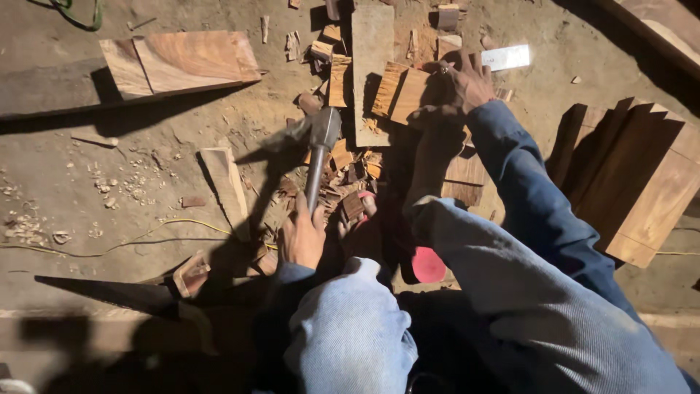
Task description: The person carves a rectangular wooden block using a chisel and a mallet. They hold the chisel with one hand and strike it with the mallet in the other, removing wood shavings. The person occasionally repositions the block and clears debris from the work area.
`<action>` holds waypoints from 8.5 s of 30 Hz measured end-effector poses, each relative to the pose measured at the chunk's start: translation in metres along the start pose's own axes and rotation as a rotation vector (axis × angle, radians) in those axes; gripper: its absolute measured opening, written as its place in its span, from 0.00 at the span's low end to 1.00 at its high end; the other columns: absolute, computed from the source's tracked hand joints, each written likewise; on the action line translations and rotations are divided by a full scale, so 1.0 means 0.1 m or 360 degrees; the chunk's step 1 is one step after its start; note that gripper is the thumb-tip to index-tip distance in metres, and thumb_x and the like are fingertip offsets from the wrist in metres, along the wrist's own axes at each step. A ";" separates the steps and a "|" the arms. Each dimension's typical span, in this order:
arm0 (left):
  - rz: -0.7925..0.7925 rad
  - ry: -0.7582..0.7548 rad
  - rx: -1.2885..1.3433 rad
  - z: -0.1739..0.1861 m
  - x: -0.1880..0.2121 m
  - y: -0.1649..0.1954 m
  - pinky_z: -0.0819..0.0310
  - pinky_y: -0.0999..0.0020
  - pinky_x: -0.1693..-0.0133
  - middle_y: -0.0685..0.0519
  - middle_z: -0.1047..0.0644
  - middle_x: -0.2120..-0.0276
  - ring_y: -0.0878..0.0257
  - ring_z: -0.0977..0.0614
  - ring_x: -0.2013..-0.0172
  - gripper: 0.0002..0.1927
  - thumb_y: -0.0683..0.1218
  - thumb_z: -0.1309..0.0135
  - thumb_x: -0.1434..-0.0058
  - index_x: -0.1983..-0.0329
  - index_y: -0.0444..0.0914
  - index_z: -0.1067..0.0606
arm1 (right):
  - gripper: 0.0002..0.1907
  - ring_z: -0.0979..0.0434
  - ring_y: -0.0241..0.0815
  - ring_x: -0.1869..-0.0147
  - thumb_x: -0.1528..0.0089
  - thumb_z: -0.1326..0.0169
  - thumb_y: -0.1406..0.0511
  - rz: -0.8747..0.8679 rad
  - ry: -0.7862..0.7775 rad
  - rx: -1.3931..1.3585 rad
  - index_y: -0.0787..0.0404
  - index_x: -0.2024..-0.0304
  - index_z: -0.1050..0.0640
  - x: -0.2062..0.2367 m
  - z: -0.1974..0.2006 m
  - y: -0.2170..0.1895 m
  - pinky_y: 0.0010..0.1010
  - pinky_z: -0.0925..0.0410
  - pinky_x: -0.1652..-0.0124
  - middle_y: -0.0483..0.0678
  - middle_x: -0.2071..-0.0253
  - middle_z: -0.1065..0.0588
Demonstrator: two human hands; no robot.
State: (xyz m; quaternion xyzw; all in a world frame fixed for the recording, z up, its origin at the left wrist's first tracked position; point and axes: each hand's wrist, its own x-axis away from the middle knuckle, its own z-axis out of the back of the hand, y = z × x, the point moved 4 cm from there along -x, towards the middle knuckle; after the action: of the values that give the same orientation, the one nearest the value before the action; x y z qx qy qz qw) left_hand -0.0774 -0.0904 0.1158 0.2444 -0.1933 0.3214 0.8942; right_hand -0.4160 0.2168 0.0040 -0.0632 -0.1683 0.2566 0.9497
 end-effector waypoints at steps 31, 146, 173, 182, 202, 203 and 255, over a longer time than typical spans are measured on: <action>-0.0039 0.0053 0.0256 -0.73 0.03 -0.24 0.30 0.45 0.49 0.35 0.23 0.52 0.36 0.24 0.49 0.28 0.55 0.45 0.35 0.34 0.48 0.34 | 0.25 0.22 0.56 0.46 0.44 0.45 0.68 0.0078 0.0191 -0.0615 0.57 0.42 0.22 -0.59 0.42 -0.88 0.45 0.29 0.50 0.51 0.46 0.23; 0.0315 -0.1308 0.2263 -0.83 -0.94 0.08 0.41 0.72 0.88 0.57 0.31 0.80 0.69 0.32 0.88 0.16 0.48 0.44 0.38 0.48 0.41 0.28 | 0.30 0.23 0.54 0.56 0.39 0.26 0.59 0.0560 0.0576 -0.0854 0.72 0.50 0.28 -0.31 1.43 0.12 0.45 0.28 0.55 0.59 0.57 0.25; -0.1376 -0.0593 0.2213 1.02 -0.75 1.17 0.33 0.59 0.32 0.52 0.30 0.40 0.61 0.28 0.38 0.25 0.51 0.41 0.25 0.32 0.40 0.35 | 0.12 0.34 0.39 0.75 0.31 0.39 0.70 0.0884 0.0321 -0.2774 0.67 0.60 0.31 0.61 2.35 -1.72 0.29 0.39 0.75 0.48 0.74 0.34; -0.1545 0.0248 0.0504 1.42 -0.48 1.41 0.40 0.53 0.29 0.39 0.31 0.34 0.46 0.29 0.32 0.36 0.66 0.63 0.20 0.27 0.32 0.38 | 0.13 0.39 0.34 0.81 0.32 0.39 0.73 0.0766 0.0454 -0.2866 0.65 0.65 0.33 0.48 2.13 -1.65 0.28 0.44 0.81 0.47 0.80 0.36; -0.2191 0.0385 0.1529 2.54 0.29 1.30 0.25 0.58 0.42 0.45 0.23 0.47 0.52 0.21 0.46 0.19 0.52 0.49 0.25 0.41 0.33 0.29 | 0.17 0.31 0.33 0.71 0.39 0.31 0.70 0.0752 0.0665 -0.1873 0.62 0.69 0.30 0.52 1.86 -1.89 0.28 0.34 0.67 0.44 0.76 0.30; -0.2317 0.0364 0.1638 2.76 0.35 1.24 0.25 0.58 0.42 0.45 0.23 0.47 0.52 0.20 0.46 0.19 0.53 0.49 0.25 0.42 0.33 0.28 | 0.18 0.34 0.34 0.71 0.39 0.31 0.70 0.0768 0.0670 -0.1901 0.62 0.70 0.31 0.53 1.84 -1.89 0.29 0.35 0.67 0.44 0.76 0.32; -0.0431 -0.0001 0.0103 1.78 0.23 1.53 0.25 0.52 0.57 0.42 0.19 0.61 0.45 0.19 0.57 0.18 0.57 0.44 0.35 0.54 0.40 0.18 | 0.35 0.24 0.46 0.35 0.44 0.33 0.62 0.0943 0.0148 -0.2210 0.63 0.37 0.30 0.28 0.80 -1.72 0.35 0.32 0.33 0.51 0.41 0.24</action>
State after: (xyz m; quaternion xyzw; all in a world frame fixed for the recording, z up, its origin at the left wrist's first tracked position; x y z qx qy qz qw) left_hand -0.1967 -0.0764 0.3186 0.2970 -0.1482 0.2037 0.9210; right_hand -0.3409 0.0857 0.1222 -0.7004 -0.2269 0.3331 0.5890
